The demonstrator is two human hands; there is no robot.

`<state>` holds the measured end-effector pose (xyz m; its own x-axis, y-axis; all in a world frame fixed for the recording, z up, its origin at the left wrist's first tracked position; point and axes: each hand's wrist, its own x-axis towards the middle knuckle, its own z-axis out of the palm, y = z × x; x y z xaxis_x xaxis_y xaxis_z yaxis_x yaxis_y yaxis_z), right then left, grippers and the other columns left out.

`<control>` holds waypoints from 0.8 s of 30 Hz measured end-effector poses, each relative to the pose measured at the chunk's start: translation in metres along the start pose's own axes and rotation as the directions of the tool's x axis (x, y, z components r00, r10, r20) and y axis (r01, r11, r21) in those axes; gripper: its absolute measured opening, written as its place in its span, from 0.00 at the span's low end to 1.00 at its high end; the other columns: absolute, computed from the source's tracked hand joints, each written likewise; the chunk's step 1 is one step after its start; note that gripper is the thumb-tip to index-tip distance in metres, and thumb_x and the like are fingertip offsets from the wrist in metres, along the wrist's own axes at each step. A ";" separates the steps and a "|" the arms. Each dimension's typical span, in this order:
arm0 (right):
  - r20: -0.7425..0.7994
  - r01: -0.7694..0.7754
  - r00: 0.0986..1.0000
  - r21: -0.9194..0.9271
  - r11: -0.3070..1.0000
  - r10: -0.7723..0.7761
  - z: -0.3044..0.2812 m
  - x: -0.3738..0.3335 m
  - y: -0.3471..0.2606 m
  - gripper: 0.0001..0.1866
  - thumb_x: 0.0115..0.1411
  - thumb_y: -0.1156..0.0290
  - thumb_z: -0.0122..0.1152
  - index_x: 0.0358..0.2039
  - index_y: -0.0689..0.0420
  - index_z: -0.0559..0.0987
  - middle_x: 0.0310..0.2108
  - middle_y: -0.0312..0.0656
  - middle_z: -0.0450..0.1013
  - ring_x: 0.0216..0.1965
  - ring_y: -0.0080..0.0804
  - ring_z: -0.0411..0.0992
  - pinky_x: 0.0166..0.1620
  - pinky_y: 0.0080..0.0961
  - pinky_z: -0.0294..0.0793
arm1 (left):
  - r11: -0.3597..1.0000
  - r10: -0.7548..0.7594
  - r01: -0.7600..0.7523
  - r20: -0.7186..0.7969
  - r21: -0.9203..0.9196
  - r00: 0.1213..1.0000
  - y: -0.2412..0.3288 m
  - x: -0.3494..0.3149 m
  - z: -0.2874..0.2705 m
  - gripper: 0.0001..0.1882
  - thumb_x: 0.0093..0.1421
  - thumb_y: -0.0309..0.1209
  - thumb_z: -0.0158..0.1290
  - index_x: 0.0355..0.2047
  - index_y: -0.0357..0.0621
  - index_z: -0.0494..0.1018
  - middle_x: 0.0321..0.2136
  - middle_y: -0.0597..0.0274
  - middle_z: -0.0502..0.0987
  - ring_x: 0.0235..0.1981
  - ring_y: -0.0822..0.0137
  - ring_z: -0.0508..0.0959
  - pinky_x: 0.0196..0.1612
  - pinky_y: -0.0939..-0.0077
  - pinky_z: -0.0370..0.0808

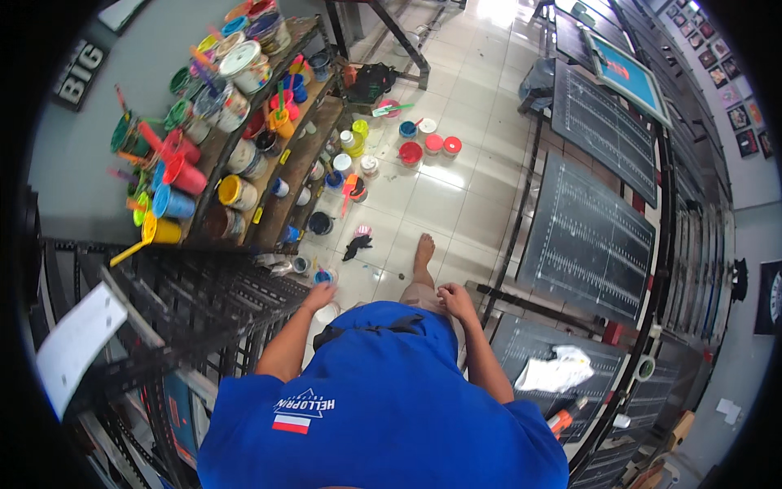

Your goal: The person cleans ink containers and small bottles by hand using a black cloth, then picks up several containers from a shelf.

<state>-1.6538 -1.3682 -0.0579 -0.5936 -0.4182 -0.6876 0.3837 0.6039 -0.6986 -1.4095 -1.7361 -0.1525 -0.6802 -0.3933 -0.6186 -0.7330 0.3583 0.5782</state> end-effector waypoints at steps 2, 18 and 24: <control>0.070 0.020 0.998 -0.174 0.985 -0.008 -0.032 0.060 -0.023 0.17 0.63 0.63 0.54 0.44 0.64 0.76 0.36 0.43 0.77 0.32 0.30 0.75 0.36 0.26 0.75 | 0.906 -0.293 0.233 -0.125 -0.353 0.948 -0.063 -0.002 0.001 0.19 0.58 0.41 0.50 0.28 0.34 0.76 0.26 0.40 0.77 0.26 0.52 0.79 0.30 0.58 0.73; 0.112 -0.104 0.985 -0.235 0.966 0.133 -0.167 0.345 -0.216 0.15 0.62 0.63 0.53 0.44 0.60 0.76 0.34 0.42 0.77 0.27 0.29 0.73 0.30 0.23 0.73 | 0.960 -0.230 0.187 -0.209 -0.207 0.950 0.154 0.193 -0.110 0.24 0.61 0.49 0.49 0.36 0.37 0.77 0.35 0.43 0.79 0.40 0.46 0.79 0.45 0.58 0.74; 0.242 -0.133 0.934 -0.447 0.884 0.263 -0.152 0.380 -0.271 0.18 0.62 0.60 0.53 0.46 0.59 0.77 0.36 0.41 0.76 0.34 0.31 0.73 0.36 0.29 0.75 | 0.904 -0.182 -0.023 -0.433 -0.426 0.883 0.265 0.233 -0.187 0.21 0.63 0.44 0.49 0.42 0.36 0.75 0.33 0.46 0.80 0.34 0.56 0.81 0.40 0.65 0.75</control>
<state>-2.0910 -1.5870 -0.1000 -0.2823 -0.3960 -0.8738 0.1020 0.8933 -0.4378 -1.7614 -1.8914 -0.0437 -0.4643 -0.7793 -0.4209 -0.6451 -0.0280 0.7636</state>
